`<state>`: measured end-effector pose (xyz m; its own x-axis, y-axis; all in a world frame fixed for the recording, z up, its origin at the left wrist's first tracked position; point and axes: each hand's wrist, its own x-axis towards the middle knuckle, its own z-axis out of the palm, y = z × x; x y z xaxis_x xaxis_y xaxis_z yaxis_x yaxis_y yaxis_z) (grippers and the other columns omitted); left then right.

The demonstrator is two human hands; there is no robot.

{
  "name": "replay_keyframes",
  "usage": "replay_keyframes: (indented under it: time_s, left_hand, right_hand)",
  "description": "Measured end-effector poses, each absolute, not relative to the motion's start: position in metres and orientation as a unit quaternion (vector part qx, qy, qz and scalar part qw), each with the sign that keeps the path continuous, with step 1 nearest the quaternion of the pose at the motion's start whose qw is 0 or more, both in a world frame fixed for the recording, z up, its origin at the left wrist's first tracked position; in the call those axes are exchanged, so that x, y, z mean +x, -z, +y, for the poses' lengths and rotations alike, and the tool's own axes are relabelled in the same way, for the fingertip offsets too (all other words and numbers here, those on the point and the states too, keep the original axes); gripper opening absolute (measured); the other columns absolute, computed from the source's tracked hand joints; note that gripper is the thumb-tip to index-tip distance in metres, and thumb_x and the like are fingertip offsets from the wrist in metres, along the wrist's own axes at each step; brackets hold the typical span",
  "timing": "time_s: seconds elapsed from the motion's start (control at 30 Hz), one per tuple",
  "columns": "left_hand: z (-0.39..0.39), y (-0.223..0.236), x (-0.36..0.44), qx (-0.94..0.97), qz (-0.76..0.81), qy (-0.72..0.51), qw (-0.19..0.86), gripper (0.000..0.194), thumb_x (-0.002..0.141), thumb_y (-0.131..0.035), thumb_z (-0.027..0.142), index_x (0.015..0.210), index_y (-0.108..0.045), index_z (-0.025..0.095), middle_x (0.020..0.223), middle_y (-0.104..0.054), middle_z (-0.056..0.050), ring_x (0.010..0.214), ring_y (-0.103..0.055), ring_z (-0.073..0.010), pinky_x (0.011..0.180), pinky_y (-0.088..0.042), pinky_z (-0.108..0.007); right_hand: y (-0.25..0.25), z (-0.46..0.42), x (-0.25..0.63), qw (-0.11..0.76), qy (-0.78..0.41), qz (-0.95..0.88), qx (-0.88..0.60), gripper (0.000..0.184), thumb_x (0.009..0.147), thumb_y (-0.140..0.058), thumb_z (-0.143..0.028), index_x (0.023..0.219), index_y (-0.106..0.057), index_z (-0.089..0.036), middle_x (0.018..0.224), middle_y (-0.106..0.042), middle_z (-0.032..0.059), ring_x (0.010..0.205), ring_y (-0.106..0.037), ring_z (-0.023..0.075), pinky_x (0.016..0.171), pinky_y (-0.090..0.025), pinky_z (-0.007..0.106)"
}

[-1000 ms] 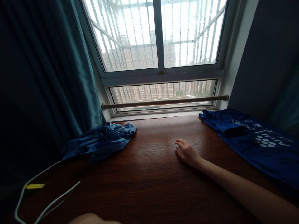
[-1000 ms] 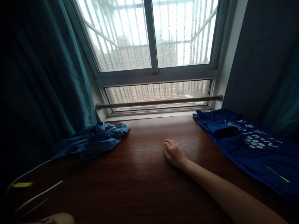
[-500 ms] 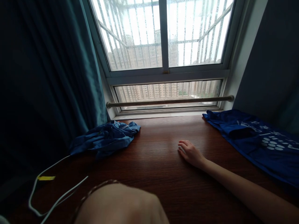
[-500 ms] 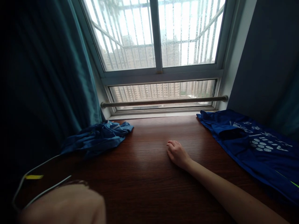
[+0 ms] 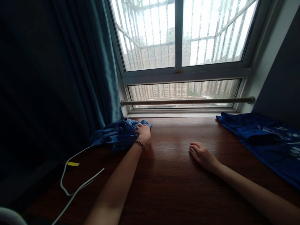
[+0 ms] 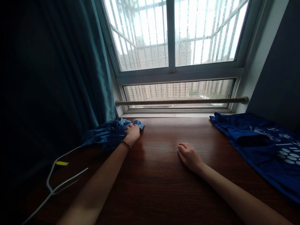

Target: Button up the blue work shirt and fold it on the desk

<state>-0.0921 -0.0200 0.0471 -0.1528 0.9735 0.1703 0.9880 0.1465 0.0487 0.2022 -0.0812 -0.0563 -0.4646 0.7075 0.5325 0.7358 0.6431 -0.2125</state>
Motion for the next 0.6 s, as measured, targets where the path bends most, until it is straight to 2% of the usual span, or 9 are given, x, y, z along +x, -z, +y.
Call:
replay_keyframes:
  time_s: [0.07,0.1,0.2,0.27,0.33,0.47,0.53,0.6]
  left_hand:
    - [-0.014,-0.034,-0.106,-0.581,-0.809,0.074,0.046,0.026,0.083,-0.034,0.007,0.106,-0.041,-0.005,0.112,-0.039,-0.034,0.102,-0.044,-0.0401,0.066,-0.04,-0.053]
    - [-0.013,-0.029,-0.111,-0.556,-0.827,0.076,0.043,0.027,0.084,-0.034,0.008,0.108,-0.04,-0.004,0.113,-0.039,-0.032,0.102,-0.045,-0.0379,0.067,-0.041,-0.052]
    - [-0.009,-0.019,-0.12,-0.545,-0.834,0.082,0.03,0.029,0.087,-0.04,0.018,0.113,-0.041,0.005,0.113,-0.046,-0.018,0.096,-0.051,-0.0232,0.074,-0.045,-0.041]
    - [-0.005,-0.017,-0.121,-0.564,-0.821,0.087,0.022,0.03,0.086,-0.044,0.025,0.112,-0.044,0.011,0.109,-0.05,-0.01,0.091,-0.053,-0.017,0.075,-0.046,-0.037]
    - [-0.002,-0.017,-0.117,-0.594,-0.799,0.091,0.012,0.029,0.085,-0.045,0.023,0.11,-0.046,0.009,0.106,-0.052,-0.011,0.09,-0.054,-0.0169,0.076,-0.045,-0.036]
    - [-0.004,-0.016,-0.088,-0.67,-0.735,0.101,-0.018,0.029,0.079,-0.047,0.008,0.107,-0.044,0.001,0.1,-0.056,-0.02,0.091,-0.055,-0.0226,0.076,-0.042,-0.031]
    - [-0.011,-0.014,-0.063,-0.71,-0.695,0.108,-0.038,0.028,0.077,-0.047,0.007,0.105,-0.046,0.003,0.097,-0.057,-0.021,0.09,-0.056,-0.024,0.074,-0.042,-0.03]
    - [-0.024,-0.013,-0.037,-0.751,-0.647,0.117,-0.059,0.023,0.077,-0.047,0.01,0.1,-0.05,0.008,0.094,-0.06,-0.016,0.087,-0.057,-0.0218,0.074,-0.042,-0.028]
  right_hand:
    - [0.055,-0.082,0.201,0.299,0.016,-0.858,-0.417,0.02,0.082,-0.043,-0.018,0.099,-0.054,-0.017,0.104,-0.053,0.0094,0.097,-0.049,0.0214,0.086,-0.042,0.036]
    - [0.054,-0.083,0.201,0.299,0.011,-0.859,-0.415,0.019,0.082,-0.043,-0.018,0.098,-0.054,-0.017,0.103,-0.054,0.0091,0.096,-0.05,0.0211,0.085,-0.043,0.036]
    - [0.052,-0.084,0.2,0.3,0.001,-0.861,-0.411,0.018,0.082,-0.042,-0.018,0.094,-0.055,-0.018,0.099,-0.056,0.0083,0.093,-0.051,0.021,0.083,-0.043,0.036]
    - [0.051,-0.085,0.2,0.303,-0.005,-0.861,-0.408,0.018,0.082,-0.042,-0.018,0.093,-0.056,-0.019,0.098,-0.057,0.0079,0.093,-0.052,0.021,0.082,-0.044,0.036]
    - [0.051,-0.085,0.2,0.306,-0.009,-0.861,-0.406,0.018,0.081,-0.042,-0.018,0.092,-0.056,-0.019,0.098,-0.057,0.0077,0.092,-0.052,0.021,0.082,-0.044,0.036]
    - [0.052,-0.085,0.2,0.313,-0.017,-0.859,-0.405,0.02,0.081,-0.042,-0.018,0.096,-0.055,-0.019,0.1,-0.056,0.0079,0.094,-0.052,0.0211,0.083,-0.044,0.036]
    - [0.054,-0.082,0.201,0.33,-0.02,-0.848,-0.415,0.025,0.082,-0.041,-0.019,0.104,-0.051,-0.019,0.106,-0.053,0.0089,0.099,-0.051,0.0212,0.086,-0.043,0.036]
    - [0.055,-0.078,0.205,0.362,-0.012,-0.828,-0.428,0.035,0.081,-0.04,-0.019,0.116,-0.043,-0.017,0.116,-0.047,0.0108,0.107,-0.046,0.0213,0.091,-0.04,0.037]
